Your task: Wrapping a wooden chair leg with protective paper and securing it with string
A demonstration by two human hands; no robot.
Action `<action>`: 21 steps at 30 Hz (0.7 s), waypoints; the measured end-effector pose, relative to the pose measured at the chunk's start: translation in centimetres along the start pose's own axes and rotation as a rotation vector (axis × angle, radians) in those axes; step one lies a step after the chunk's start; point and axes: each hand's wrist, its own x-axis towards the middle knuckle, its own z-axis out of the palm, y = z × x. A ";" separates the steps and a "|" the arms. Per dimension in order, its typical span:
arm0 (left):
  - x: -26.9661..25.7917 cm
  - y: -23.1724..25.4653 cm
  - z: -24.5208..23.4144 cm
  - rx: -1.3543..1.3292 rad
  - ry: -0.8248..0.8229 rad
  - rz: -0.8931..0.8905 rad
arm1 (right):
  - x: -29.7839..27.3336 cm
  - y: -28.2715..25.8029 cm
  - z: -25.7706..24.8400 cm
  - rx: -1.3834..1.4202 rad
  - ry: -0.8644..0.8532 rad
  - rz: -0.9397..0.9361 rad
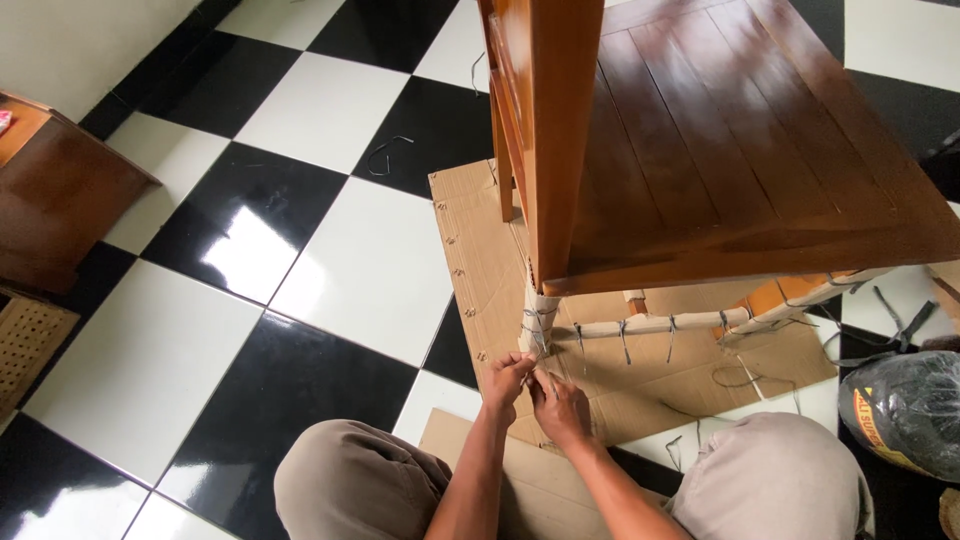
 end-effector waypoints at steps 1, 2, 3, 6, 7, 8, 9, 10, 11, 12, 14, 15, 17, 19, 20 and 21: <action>-0.2 0.2 -0.4 -0.001 0.001 0.001 | -0.1 -0.2 0.0 0.000 0.000 -0.001; -0.5 0.5 -0.8 -0.064 -0.072 -0.025 | -0.2 -0.5 0.1 -0.013 0.004 -0.049; -0.8 0.8 -1.3 -0.128 -0.144 -0.050 | -0.2 -0.8 0.1 -0.026 0.007 -0.096; -1.2 1.3 -1.4 -0.096 -0.100 -0.060 | -0.1 -0.4 0.4 0.023 -0.009 -0.117; -1.1 1.1 -1.3 -0.096 -0.099 -0.060 | 0.0 -0.5 0.3 0.023 -0.010 -0.118; -1.1 0.9 -1.3 -0.085 -0.074 -0.012 | 0.1 -0.6 0.1 0.017 0.024 -0.075; -1.0 0.6 -1.3 -0.073 -0.050 0.035 | 0.1 -0.7 0.0 0.011 0.058 -0.032; -1.6 1.1 -1.1 -0.073 -0.049 0.036 | 0.2 -0.5 0.1 0.012 0.058 -0.033; -2.2 1.6 -1.0 -0.029 -0.017 0.031 | 0.3 -0.4 0.2 0.019 0.145 -0.035; -2.9 2.1 -0.8 0.014 0.016 0.026 | 0.2 -0.2 0.3 0.026 0.230 -0.036; -4.0 3.1 -0.6 0.020 0.026 0.020 | 0.7 0.1 0.4 0.047 0.211 0.024; -4.5 3.6 -0.5 0.028 0.036 0.015 | 1.1 0.3 0.4 0.068 0.194 0.084; -2.2 0.6 -1.0 0.165 0.071 0.028 | 1.7 0.0 0.1 0.141 0.211 0.132; -1.3 -0.8 -1.1 0.301 0.103 0.041 | 2.3 -0.4 -0.2 0.211 0.229 0.180; -1.6 -0.5 -1.0 0.357 0.105 0.045 | 2.7 -0.8 -0.3 0.284 0.171 0.248; -1.9 -0.3 -1.0 0.413 0.106 0.048 | 3.0 -1.1 -0.5 0.356 0.111 0.316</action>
